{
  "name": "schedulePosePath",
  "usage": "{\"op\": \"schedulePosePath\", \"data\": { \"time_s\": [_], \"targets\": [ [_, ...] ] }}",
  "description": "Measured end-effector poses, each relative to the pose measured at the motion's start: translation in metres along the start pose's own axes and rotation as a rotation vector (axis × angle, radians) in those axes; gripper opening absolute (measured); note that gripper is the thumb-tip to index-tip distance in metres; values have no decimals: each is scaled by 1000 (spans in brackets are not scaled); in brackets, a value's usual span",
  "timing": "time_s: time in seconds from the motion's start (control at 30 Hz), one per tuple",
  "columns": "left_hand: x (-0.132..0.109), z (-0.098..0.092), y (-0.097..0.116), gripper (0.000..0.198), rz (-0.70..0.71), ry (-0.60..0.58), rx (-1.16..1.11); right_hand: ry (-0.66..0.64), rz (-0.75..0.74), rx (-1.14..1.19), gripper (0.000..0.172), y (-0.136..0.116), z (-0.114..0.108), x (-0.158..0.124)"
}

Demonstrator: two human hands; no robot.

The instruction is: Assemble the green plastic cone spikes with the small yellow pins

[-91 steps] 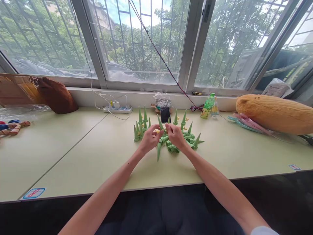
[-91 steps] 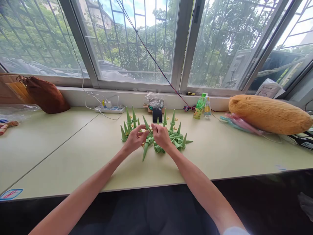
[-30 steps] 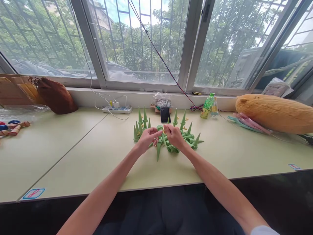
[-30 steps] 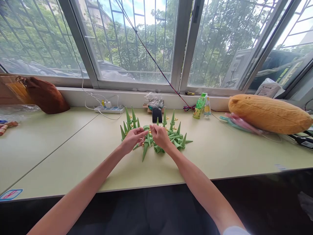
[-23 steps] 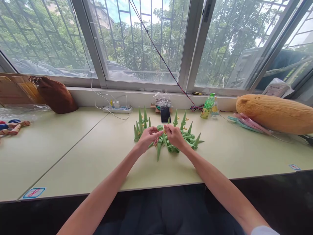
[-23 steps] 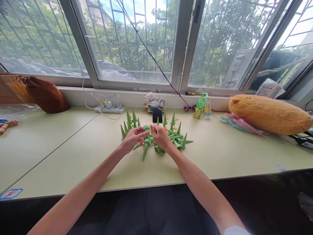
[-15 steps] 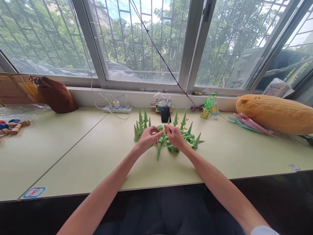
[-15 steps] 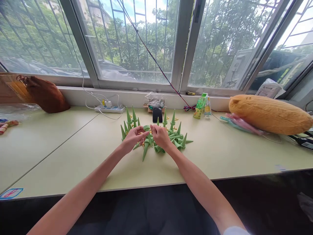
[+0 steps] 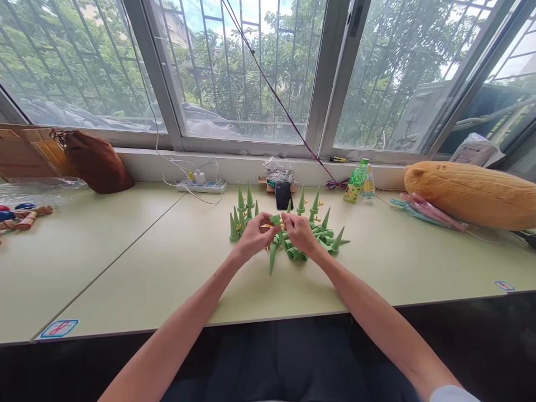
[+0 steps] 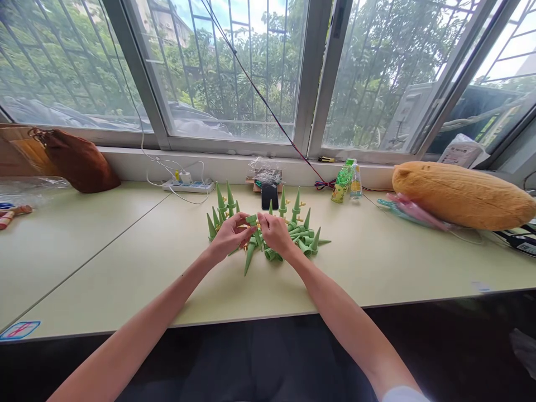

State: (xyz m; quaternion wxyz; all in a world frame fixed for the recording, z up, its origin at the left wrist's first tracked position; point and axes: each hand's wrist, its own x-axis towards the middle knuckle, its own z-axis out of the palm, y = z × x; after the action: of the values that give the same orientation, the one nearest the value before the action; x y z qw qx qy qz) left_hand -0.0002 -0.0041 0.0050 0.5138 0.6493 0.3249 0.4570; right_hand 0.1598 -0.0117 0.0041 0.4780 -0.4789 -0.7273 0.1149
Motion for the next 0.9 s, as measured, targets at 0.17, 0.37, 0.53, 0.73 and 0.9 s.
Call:
{"op": "schedulePosePath", "data": {
  "time_s": [0.17, 0.37, 0.53, 0.73, 0.9],
  "targets": [
    [0, 1, 1, 49, -27, -16, -15, -5, 20, 30, 51, -1, 0, 1],
    [-1, 2, 4, 51, -56, -21, -40, -13, 36, 85, 52, -1, 2, 0],
    [0, 1, 3, 62, -81, -18, -73, -32, 42, 150, 54, -3, 2, 0],
    [1, -1, 1, 62, -79, -28, -73, -68, 98, 254, 56, -1, 4, 0],
    [1, -2, -1, 54, -47, -27, -64, -98, 171, 399, 54, 7, 10, -1]
  ]
}}
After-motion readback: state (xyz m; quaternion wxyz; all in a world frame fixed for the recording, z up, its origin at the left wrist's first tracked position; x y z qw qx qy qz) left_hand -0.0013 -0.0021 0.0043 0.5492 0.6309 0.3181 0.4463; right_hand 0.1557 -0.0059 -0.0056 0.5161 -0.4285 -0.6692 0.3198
